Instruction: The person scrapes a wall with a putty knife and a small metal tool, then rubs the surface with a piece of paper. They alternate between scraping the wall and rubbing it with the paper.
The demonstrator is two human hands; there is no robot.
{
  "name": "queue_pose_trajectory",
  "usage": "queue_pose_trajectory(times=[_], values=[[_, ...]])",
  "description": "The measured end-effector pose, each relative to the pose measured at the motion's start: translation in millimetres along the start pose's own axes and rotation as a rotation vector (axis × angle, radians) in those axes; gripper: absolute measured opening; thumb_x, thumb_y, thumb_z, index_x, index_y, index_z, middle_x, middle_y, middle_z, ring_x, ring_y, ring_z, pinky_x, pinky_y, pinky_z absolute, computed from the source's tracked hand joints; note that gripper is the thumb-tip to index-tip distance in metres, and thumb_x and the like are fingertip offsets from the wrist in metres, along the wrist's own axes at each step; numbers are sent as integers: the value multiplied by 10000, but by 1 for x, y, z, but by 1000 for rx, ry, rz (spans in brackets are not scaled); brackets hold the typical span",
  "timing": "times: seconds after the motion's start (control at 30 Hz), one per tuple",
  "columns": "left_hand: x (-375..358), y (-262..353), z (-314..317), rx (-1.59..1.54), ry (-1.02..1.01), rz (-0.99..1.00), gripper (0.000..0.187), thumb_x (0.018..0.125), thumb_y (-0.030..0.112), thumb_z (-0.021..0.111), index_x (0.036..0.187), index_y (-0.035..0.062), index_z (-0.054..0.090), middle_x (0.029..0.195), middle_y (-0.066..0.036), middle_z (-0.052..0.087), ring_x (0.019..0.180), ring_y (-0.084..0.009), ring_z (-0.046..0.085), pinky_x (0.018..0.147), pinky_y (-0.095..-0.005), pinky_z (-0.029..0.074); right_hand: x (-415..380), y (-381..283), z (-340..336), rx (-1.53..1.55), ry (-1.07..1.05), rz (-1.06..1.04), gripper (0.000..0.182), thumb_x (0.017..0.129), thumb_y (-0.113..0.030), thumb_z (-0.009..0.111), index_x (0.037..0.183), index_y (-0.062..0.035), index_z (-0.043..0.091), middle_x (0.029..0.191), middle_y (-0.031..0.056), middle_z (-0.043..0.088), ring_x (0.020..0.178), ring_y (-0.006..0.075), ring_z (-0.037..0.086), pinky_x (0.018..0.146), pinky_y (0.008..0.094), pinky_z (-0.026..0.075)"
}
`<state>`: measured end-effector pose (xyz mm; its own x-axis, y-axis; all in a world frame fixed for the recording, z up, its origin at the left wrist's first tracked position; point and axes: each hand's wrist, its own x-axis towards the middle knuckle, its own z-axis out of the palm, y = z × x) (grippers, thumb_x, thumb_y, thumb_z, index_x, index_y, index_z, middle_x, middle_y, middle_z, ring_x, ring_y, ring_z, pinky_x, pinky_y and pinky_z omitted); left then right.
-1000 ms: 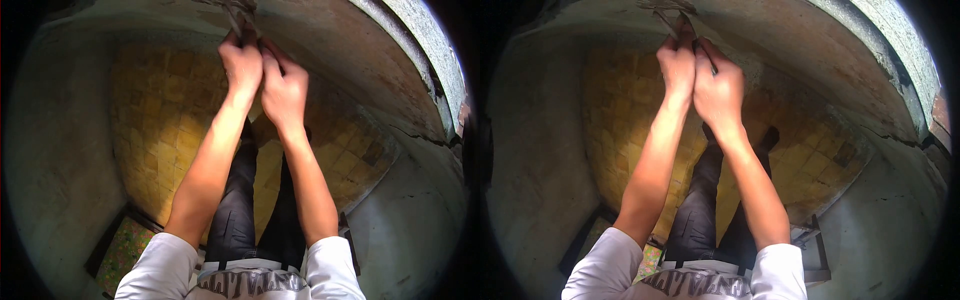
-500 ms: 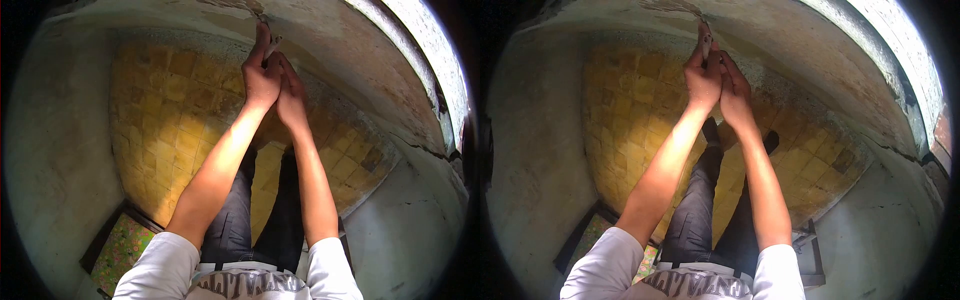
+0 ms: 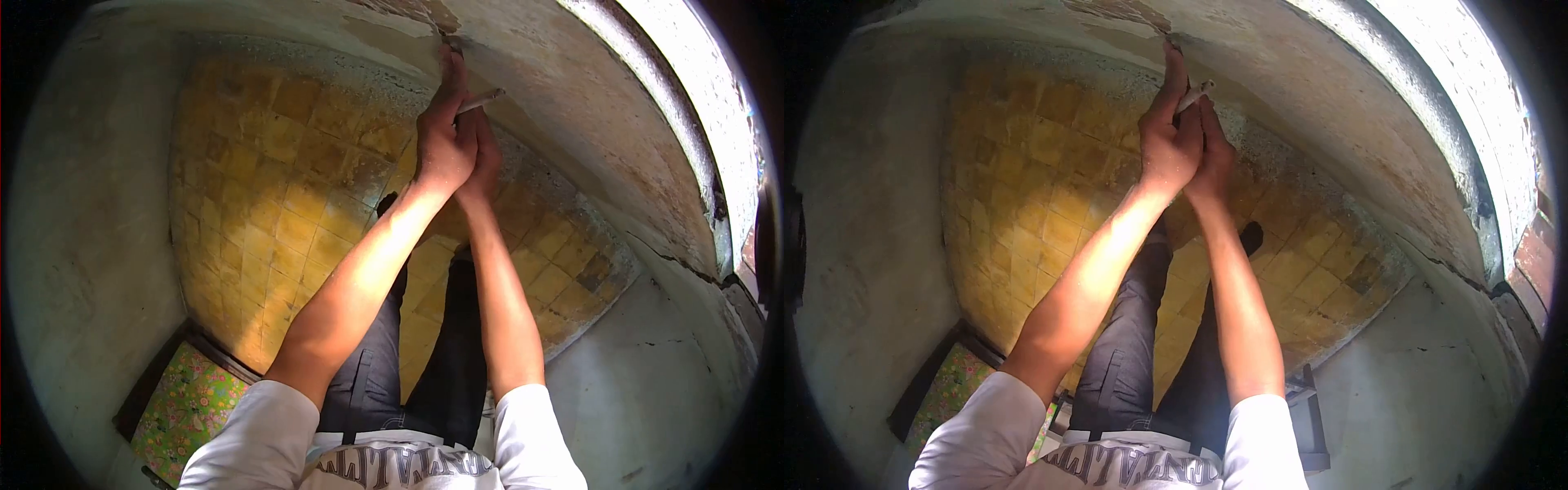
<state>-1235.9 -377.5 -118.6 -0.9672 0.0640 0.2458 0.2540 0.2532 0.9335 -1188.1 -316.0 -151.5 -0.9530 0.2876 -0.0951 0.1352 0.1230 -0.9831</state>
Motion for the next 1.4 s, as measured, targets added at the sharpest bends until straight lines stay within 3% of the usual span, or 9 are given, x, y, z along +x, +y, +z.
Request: queue_pose_trajectory(times=[0.27,0.37,0.57,0.93,1.03,1.1,1.17,1.3,1.4], values=[[-2,-15,-4,13,-36,64,626,864,-105,417,1471,-8,296,1524,-260,244,1424,-332,247,1129,-394,298,1,9,16,30,65,62,409,973,-157,544,1368,-57,506,1138,61,658,1013,112,586,839,259,464],[4,-19,-5,32,-51,98,604,882,-86,425,1468,-17,296,1529,-267,226,1425,-339,248,1123,-398,304,4,41,25,35,88,-36,382,977,-162,537,1345,-62,530,1093,45,661,976,101,587,801,253,468],[9,-17,-9,20,-30,94,580,902,-58,438,1463,-33,295,1532,-277,205,1408,-361,286,1090,-401,345,7,18,23,-74,93,-69,366,988,-180,524,1339,-76,538,1088,51,657,975,102,584,779,256,474],[-4,-14,-11,81,-138,48,644,852,-94,448,1473,6,305,1538,-259,217,1372,-386,359,976,-376,452,-11,52,12,-187,75,15,327,950,-164,527,1246,-26,545,1140,138,626,1089,220,591,883,336,455],[-3,-12,-5,-21,-96,27,572,909,-79,409,1468,6,319,1537,-243,229,1425,-322,249,1120,-384,306,-3,42,13,-323,41,54,337,961,-205,506,1247,-31,536,1142,180,614,1092,301,597,864,370,465],[-2,-9,-5,-15,-102,29,569,911,-72,413,1467,0,317,1532,-248,238,1422,-327,256,1115,-383,313,2,33,16,-328,47,29,357,978,-219,497,1279,-28,522,1134,145,619,1069,260,592,850,342,466],[-1,-13,-8,31,-99,61,592,892,-72,435,1468,0,316,1532,-252,238,1390,-345,315,1079,-382,349,-1,32,23,-198,85,-33,379,1006,-214,493,1331,-20,504,1109,47,643,1019,117,585,833,266,465],[0,-25,-13,123,-97,131,650,842,-75,491,1466,8,330,1531,-256,244,1309,-373,450,990,-371,429,-1,26,32,-77,107,46,320,999,-227,505,1227,-5,541,982,15,642,894,94,563,741,253,463],[12,-23,-12,97,16,204,670,817,-69,523,1459,8,349,1527,-251,260,1275,-364,487,967,-361,442,15,36,35,58,86,-88,310,997,-237,507,1200,-6,551,947,5,634,858,87,539,718,245,455]])
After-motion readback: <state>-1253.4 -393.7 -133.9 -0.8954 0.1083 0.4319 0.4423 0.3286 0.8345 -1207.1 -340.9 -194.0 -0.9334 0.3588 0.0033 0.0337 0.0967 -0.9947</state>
